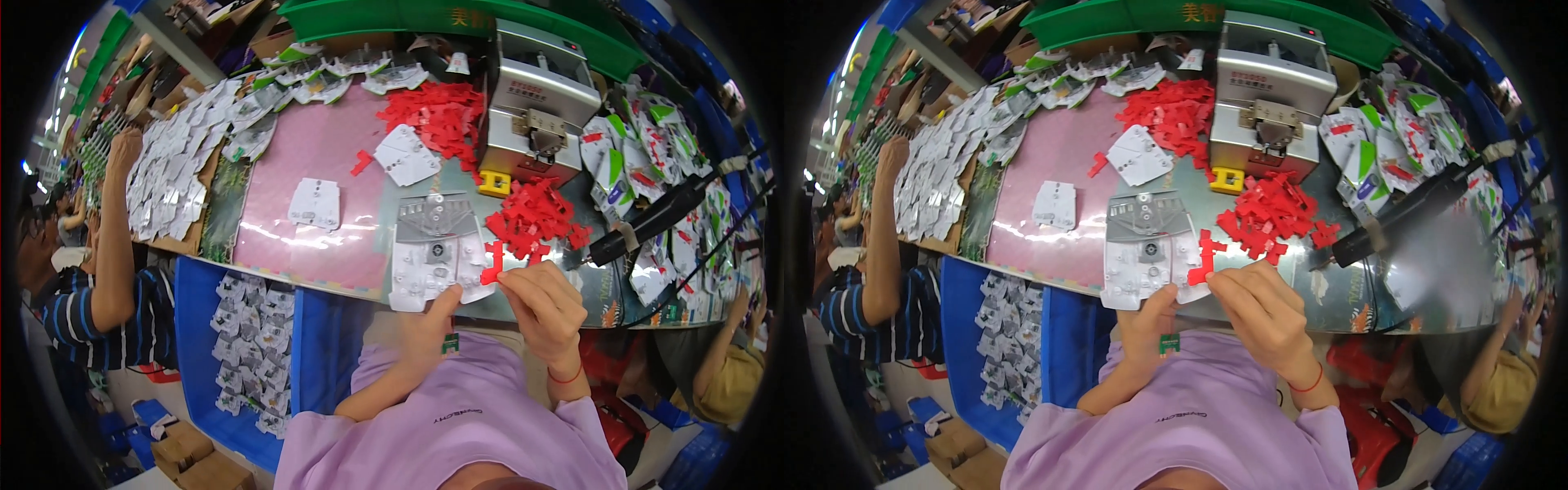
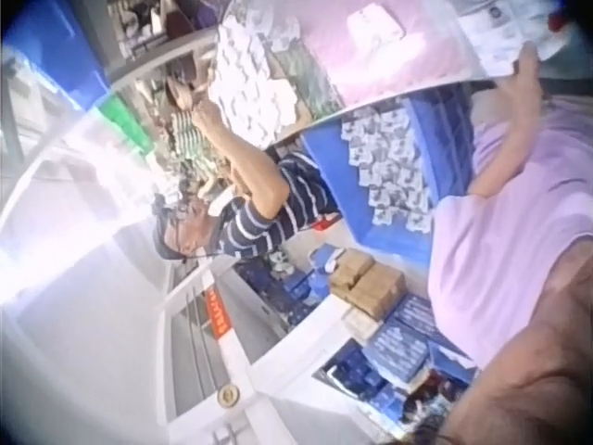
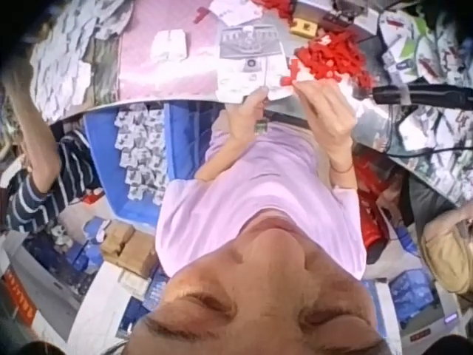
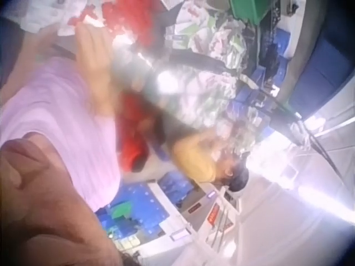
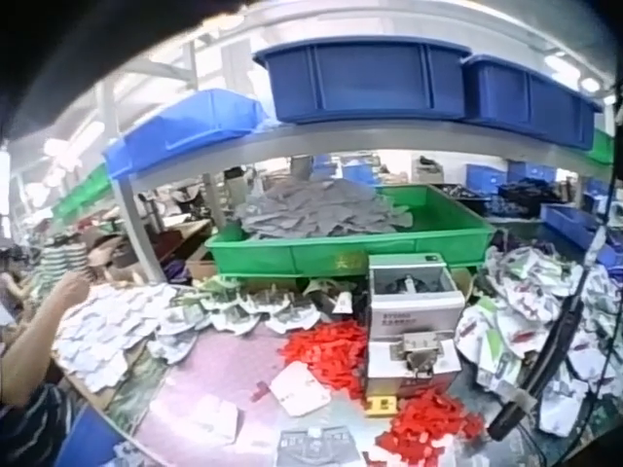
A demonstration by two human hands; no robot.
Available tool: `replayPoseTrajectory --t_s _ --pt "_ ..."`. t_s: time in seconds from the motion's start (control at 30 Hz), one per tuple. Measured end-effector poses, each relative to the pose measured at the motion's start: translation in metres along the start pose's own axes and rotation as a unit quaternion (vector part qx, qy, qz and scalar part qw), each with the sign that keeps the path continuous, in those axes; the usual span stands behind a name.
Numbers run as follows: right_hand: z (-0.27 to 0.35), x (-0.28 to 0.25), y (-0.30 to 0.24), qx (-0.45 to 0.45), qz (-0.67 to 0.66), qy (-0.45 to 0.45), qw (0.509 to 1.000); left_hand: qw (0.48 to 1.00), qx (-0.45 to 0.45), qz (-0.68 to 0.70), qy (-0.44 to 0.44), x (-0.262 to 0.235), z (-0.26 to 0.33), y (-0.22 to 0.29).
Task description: The person assembles plastic housings with internal components and red plastic tabs by hand, using a handheld pneumatic tool to secure the parts together.
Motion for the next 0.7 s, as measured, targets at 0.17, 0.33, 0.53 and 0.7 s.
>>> replayPoseTrajectory --t_s 0.17,0.33,0.53,0.7 --pt "-0.011 0.009 -0.01 -0.037 -0.02 -0.015 0.999 0.999 0.037 0.008 -0.013 0.0 0.006 -0.001" --pt "-0.016 0.012 -0.013 -0.053 0.004 -0.03 0.998 0.997 0.079 0.004 -0.001 0.004 0.007 0.003" --pt "-0.015 0.015 -0.015 -0.052 0.03 -0.042 0.997 0.99 0.115 -0.069 -0.034 0.002 0.009 0.006" --pt "-0.01 0.018 -0.016 -0.067 0.046 -0.066 0.994 0.982 0.162 -0.085 -0.045 0.006 0.01 0.012"
Point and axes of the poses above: each hand's wrist, its own z-axis away from the middle knuckle, its own x-axis out of the palm, y = z × x, the point moved 3 cm from there along -z, towards the middle knuckle, and after that the axes turned 1 degree about y, right-handed, at the moved point
